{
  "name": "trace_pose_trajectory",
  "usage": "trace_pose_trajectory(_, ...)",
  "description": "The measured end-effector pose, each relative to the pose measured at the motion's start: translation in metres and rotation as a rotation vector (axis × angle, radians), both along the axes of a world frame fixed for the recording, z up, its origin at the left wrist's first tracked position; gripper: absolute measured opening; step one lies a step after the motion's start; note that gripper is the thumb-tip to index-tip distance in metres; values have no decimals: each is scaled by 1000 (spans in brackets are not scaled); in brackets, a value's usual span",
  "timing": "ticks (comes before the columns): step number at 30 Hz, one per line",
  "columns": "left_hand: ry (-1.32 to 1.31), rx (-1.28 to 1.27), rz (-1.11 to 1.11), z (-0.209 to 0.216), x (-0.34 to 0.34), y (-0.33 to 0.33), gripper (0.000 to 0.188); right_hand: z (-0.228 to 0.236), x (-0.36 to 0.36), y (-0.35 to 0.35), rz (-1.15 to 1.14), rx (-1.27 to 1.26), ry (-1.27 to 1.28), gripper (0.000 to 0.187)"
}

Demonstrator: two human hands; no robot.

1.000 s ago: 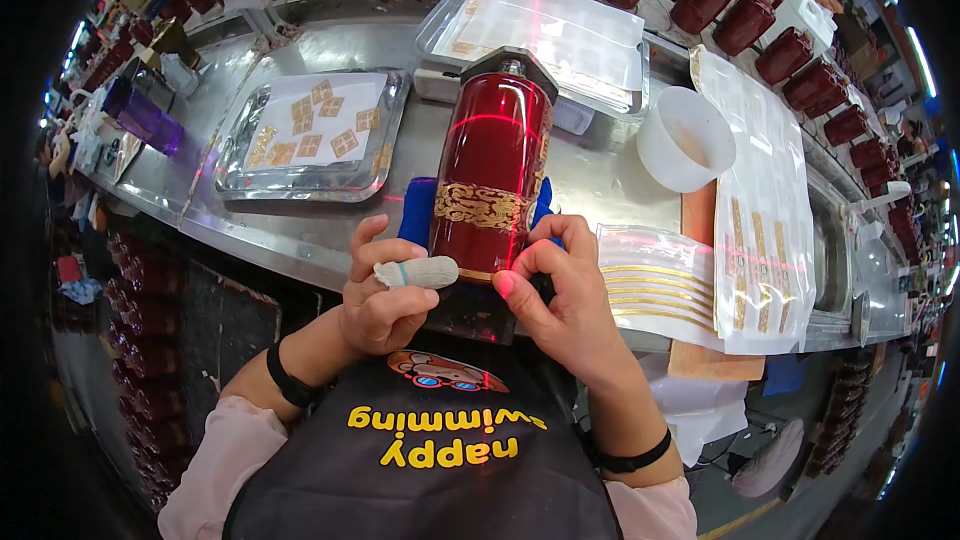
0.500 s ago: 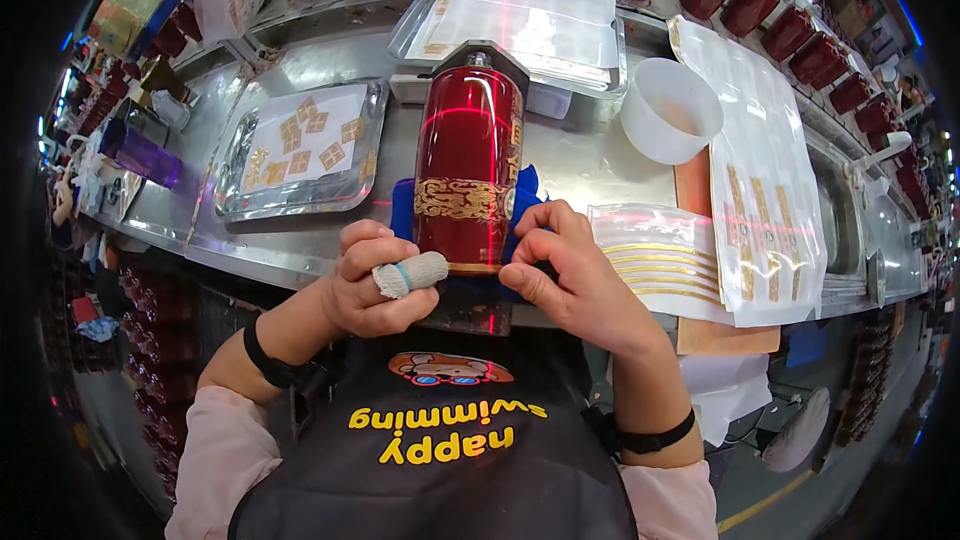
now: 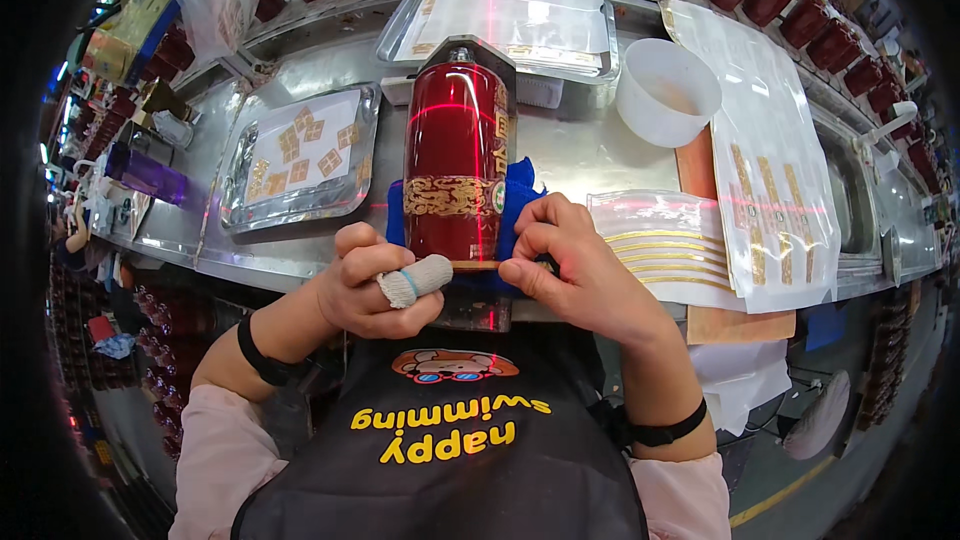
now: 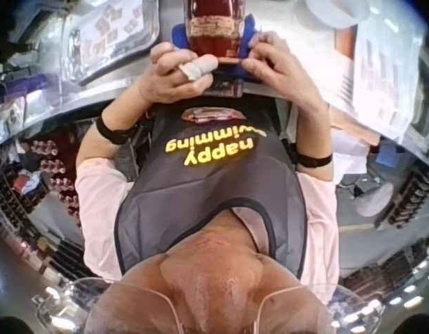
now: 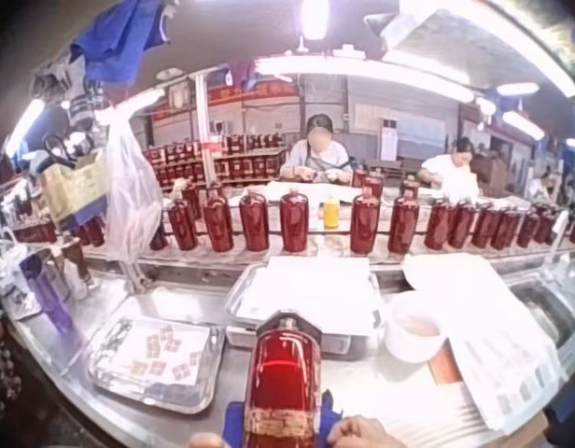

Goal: Applying decorative labels and seals to red wine bottles on an industrial production line.

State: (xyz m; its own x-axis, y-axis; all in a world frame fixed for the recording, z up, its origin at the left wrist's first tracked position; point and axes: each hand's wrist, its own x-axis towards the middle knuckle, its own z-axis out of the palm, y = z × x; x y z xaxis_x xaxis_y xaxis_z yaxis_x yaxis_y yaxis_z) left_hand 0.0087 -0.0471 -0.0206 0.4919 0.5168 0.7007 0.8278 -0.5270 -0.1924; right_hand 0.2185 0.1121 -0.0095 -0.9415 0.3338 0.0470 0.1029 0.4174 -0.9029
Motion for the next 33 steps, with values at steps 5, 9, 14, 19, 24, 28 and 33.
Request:
trace_pose_trajectory(5, 43, -56, -2, 0, 4, 1, 29, -1, 0, 1, 5, -18, 1, 20)
trace_pose_trajectory(9, 79, -35, 51, -1, 10, 3, 29, -1, 0, 1, 0, 5, 13, 21)
trace_pose_trajectory(14, 53, -4, 65, -2, 14, 8, 26, 0, 1, 1, 6, 14, 21, 21)
trace_pose_trajectory(19, -150, -98, -38, -1, 11, 7, 20, 0, 4, 3, 2, 2, 24, 20)
trace_pose_trajectory(24, -79, -13, 35, -3, 17, 8, 22, -2, 5, 5, 5, 27, 0, 20)
trace_pose_trajectory(28, -55, -62, 14, -4, 16, 11, 21, -2, 5, 5, -5, 9, 18, 21)
trace_pose_trajectory(33, -141, -104, -26, -5, 14, 8, 20, -3, 6, 7, -10, 5, 16, 21)
